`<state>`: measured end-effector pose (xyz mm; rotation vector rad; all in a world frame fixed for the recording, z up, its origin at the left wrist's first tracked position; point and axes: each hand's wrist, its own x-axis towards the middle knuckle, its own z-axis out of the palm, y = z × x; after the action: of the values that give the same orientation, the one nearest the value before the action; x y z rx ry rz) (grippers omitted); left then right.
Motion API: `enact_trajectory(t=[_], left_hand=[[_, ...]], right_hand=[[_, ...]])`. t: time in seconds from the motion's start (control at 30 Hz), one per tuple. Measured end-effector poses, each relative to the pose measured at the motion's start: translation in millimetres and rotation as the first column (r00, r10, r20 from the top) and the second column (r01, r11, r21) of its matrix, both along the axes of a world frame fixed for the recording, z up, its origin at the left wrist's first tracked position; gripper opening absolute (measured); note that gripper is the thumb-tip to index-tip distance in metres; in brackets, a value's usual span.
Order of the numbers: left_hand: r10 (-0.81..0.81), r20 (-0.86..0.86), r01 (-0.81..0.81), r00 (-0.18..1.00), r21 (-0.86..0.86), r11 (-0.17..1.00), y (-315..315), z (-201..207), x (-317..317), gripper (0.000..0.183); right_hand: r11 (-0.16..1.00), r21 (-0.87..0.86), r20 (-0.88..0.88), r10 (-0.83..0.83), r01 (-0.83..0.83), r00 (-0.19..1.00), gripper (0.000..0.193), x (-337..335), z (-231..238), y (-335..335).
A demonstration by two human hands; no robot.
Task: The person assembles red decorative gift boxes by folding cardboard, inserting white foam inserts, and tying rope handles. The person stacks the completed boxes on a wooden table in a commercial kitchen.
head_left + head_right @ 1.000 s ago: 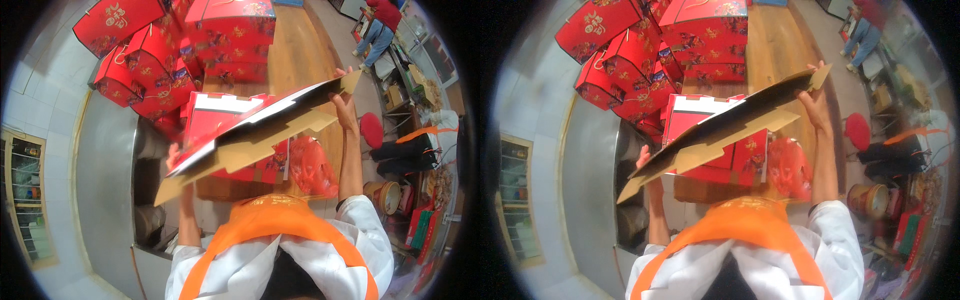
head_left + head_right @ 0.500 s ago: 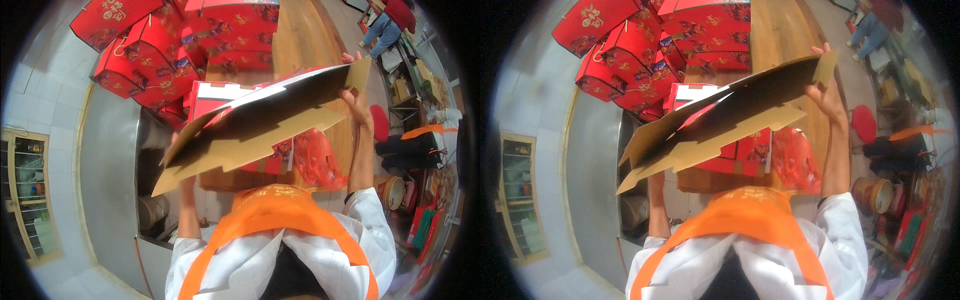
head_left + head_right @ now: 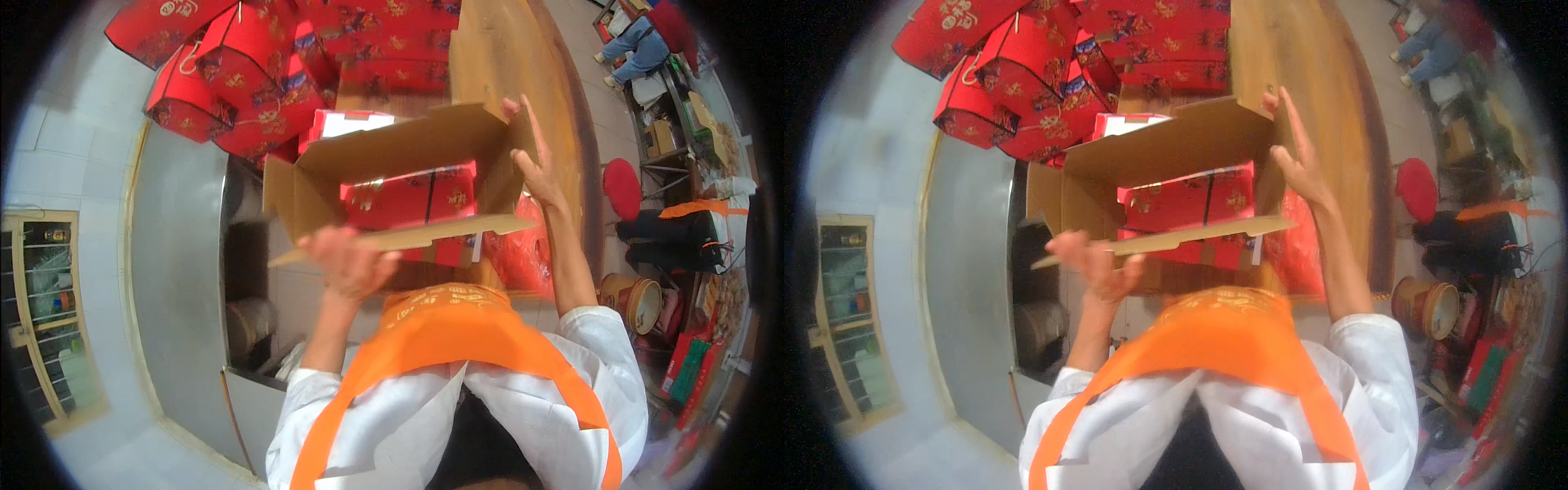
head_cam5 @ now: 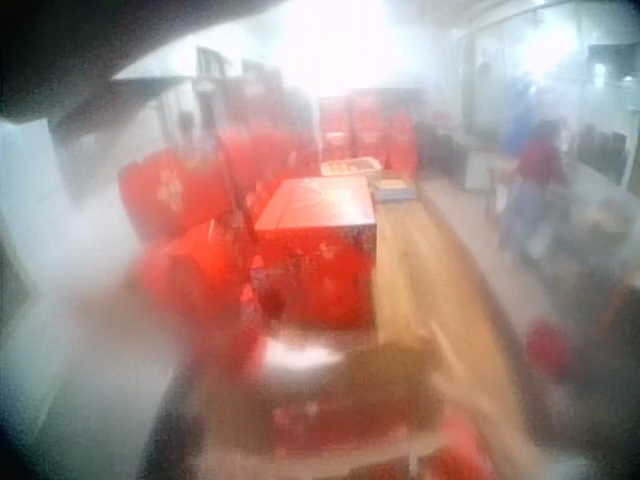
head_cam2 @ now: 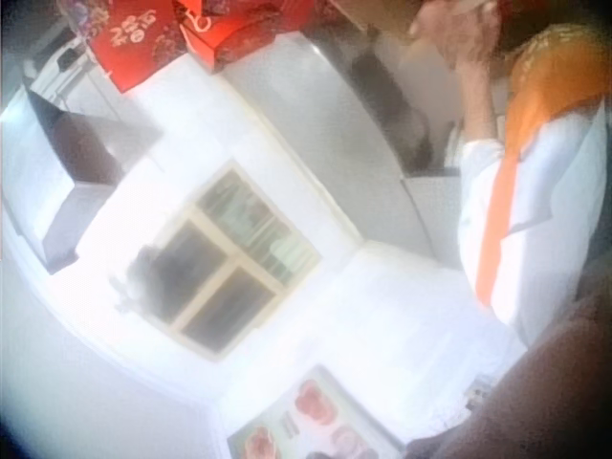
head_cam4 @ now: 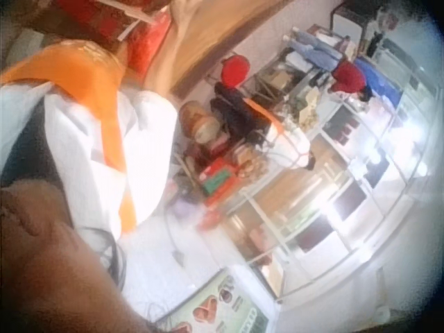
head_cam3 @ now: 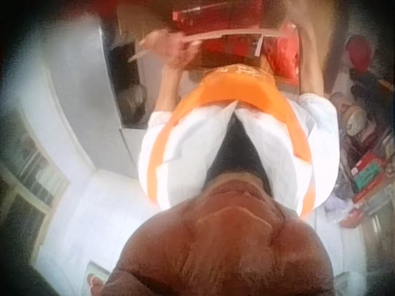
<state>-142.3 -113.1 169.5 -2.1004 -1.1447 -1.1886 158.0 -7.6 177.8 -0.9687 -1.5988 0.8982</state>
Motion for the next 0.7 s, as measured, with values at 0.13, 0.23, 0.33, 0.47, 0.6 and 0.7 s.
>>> enact_trajectory(t=[0.13,0.23,0.33,0.47,0.6,0.7], left_hand=[[-0.126,-0.076,0.090,0.989,-0.366,0.926,26,22,38,0.027],[0.001,-0.020,-0.010,1.000,-0.463,0.886,62,13,43,0.040],[0.034,0.026,0.001,0.999,-0.798,0.602,86,5,43,0.043],[0.062,0.053,0.033,0.997,-0.956,0.291,93,-9,40,0.046],[0.097,0.106,0.087,0.990,-0.980,0.179,94,-14,44,0.046],[0.094,0.104,0.088,0.990,-0.983,0.159,94,-14,45,0.046]], right_hand=[[0.958,-0.221,-0.160,0.150,-0.183,0.976,0.071,-10,4,-6],[0.929,-0.277,-0.446,0.103,-0.246,0.889,0.068,-4,0,-7],[0.970,-0.192,-0.584,0.009,-0.149,0.812,0.062,6,-12,-1],[0.992,0.122,0.171,-0.010,-0.011,0.985,0.063,-1,-5,-17],[0.931,0.223,0.464,0.159,-0.289,0.871,0.040,-8,-7,-22],[0.939,0.189,0.607,0.118,-0.287,0.786,0.024,-17,-18,-14]])
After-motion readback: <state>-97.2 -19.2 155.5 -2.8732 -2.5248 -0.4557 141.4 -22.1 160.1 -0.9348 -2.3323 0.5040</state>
